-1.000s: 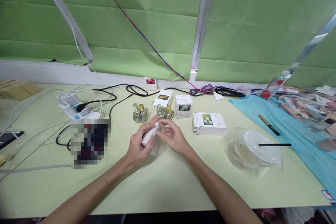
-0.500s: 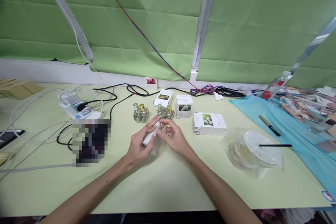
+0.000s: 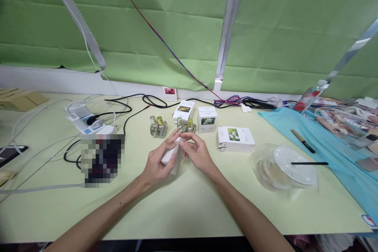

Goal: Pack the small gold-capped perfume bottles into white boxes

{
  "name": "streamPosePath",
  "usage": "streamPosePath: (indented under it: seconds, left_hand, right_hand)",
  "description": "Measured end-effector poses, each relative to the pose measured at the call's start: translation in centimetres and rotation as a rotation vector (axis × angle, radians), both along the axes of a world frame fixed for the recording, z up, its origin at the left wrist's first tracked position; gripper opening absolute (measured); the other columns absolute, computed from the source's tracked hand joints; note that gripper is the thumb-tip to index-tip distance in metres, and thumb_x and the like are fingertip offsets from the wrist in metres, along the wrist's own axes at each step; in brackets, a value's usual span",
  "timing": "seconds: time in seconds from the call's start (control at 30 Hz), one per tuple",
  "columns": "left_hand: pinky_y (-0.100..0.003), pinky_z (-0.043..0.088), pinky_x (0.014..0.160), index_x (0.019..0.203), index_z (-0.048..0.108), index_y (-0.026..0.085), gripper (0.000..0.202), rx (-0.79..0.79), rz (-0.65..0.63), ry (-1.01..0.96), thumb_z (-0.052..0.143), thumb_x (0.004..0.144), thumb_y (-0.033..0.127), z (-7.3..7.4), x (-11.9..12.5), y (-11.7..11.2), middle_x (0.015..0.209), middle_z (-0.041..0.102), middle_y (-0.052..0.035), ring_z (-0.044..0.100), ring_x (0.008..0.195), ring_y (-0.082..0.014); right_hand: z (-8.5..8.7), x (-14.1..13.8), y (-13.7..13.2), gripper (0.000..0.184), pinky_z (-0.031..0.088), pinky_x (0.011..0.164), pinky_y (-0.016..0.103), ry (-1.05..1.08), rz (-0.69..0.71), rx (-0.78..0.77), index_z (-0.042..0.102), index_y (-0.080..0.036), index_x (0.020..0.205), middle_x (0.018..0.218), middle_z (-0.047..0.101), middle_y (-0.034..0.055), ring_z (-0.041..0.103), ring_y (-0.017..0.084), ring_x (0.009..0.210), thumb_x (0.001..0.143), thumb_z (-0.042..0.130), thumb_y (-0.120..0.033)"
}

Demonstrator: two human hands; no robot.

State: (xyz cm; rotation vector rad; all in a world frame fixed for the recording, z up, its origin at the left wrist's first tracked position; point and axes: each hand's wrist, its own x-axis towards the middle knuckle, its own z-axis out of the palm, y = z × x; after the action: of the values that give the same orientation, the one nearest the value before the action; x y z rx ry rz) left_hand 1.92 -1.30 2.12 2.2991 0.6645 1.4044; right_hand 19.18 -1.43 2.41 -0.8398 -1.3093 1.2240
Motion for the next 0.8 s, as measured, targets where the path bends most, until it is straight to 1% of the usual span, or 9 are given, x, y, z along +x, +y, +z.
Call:
streamPosePath:
  seconds: [0.2, 0.47, 0.53, 0.67, 0.73, 0.8]
  left_hand:
    - [-0.053, 0.042, 0.117, 0.116, 0.053, 0.019, 0.023, -0.016, -0.015, 0.029, 0.056, 0.093, 0.014, -0.13, -0.24, 0.08, 0.151, 0.051, -0.0178, 0.038, 0.149, -0.0301]
    - [-0.054, 0.042, 0.117, 0.122, 0.052, 0.019, 0.032, -0.02, -0.009, 0.072, 0.062, 0.091, 0.02, 0.51, -0.12, -0.19, 0.153, 0.049, -0.0187, 0.036, 0.15, -0.031]
    - [-0.054, 0.041, 0.117, 0.122, 0.052, 0.019, 0.029, -0.023, -0.031, 0.072, 0.059, 0.093, 0.021, 0.5, -0.28, -0.14, 0.153, 0.048, -0.0189, 0.034, 0.151, -0.0313]
    - [-0.056, 0.038, 0.119, 0.12, 0.053, 0.02, 0.022, -0.06, -0.099, 0.061, 0.043, 0.102, 0.027, 0.26, -0.73, 0.02, 0.156, 0.046, -0.0169, 0.029, 0.153, -0.0305]
    - [-0.056, 0.035, 0.121, 0.119, 0.054, 0.021, 0.023, -0.088, -0.105, 0.057, 0.036, 0.104, 0.026, 0.21, -0.85, 0.01, 0.157, 0.045, -0.0151, 0.028, 0.153, -0.0291]
    - [-0.055, 0.034, 0.121, 0.119, 0.054, 0.021, 0.024, -0.103, -0.096, 0.06, 0.034, 0.105, 0.023, 0.26, -0.87, -0.06, 0.157, 0.045, -0.0141, 0.027, 0.154, -0.0276]
  right_hand:
    - [0.05, -0.13, -0.05, 0.035, 0.047, 0.05, 0.027, -0.007, -0.009, 0.0, 0.061, -0.024, 0.105, 0.091, 0.06, 0.0004, 0.054, 0.011, 0.056, 0.087, 0.07, -0.053]
    - [0.05, -0.44, 0.01, 0.036, 0.049, 0.051, 0.028, 0.013, -0.021, 0.008, 0.06, -0.025, 0.104, 0.085, 0.06, -0.0011, 0.055, 0.011, 0.057, 0.086, 0.07, -0.055]
    - [0.0, -0.52, 0.01, 0.038, 0.048, 0.05, 0.027, 0.023, -0.02, -0.006, 0.059, -0.025, 0.103, 0.083, 0.058, -0.0021, 0.055, 0.011, 0.055, 0.085, 0.071, -0.056]
    - [-0.09, -0.67, 0.01, 0.041, 0.046, 0.047, 0.027, 0.042, -0.014, -0.034, 0.058, -0.025, 0.104, 0.083, 0.054, -0.0031, 0.055, 0.011, 0.053, 0.083, 0.072, -0.057]
    - [-0.14, -0.73, 0.0, 0.041, 0.046, 0.046, 0.027, 0.049, -0.01, -0.045, 0.057, -0.025, 0.104, 0.084, 0.053, -0.0031, 0.056, 0.01, 0.053, 0.083, 0.073, -0.057]
    - [-0.19, -0.78, -0.02, 0.042, 0.046, 0.046, 0.027, 0.058, -0.009, -0.052, 0.057, -0.025, 0.104, 0.085, 0.052, -0.0032, 0.056, 0.01, 0.053, 0.082, 0.074, -0.056]
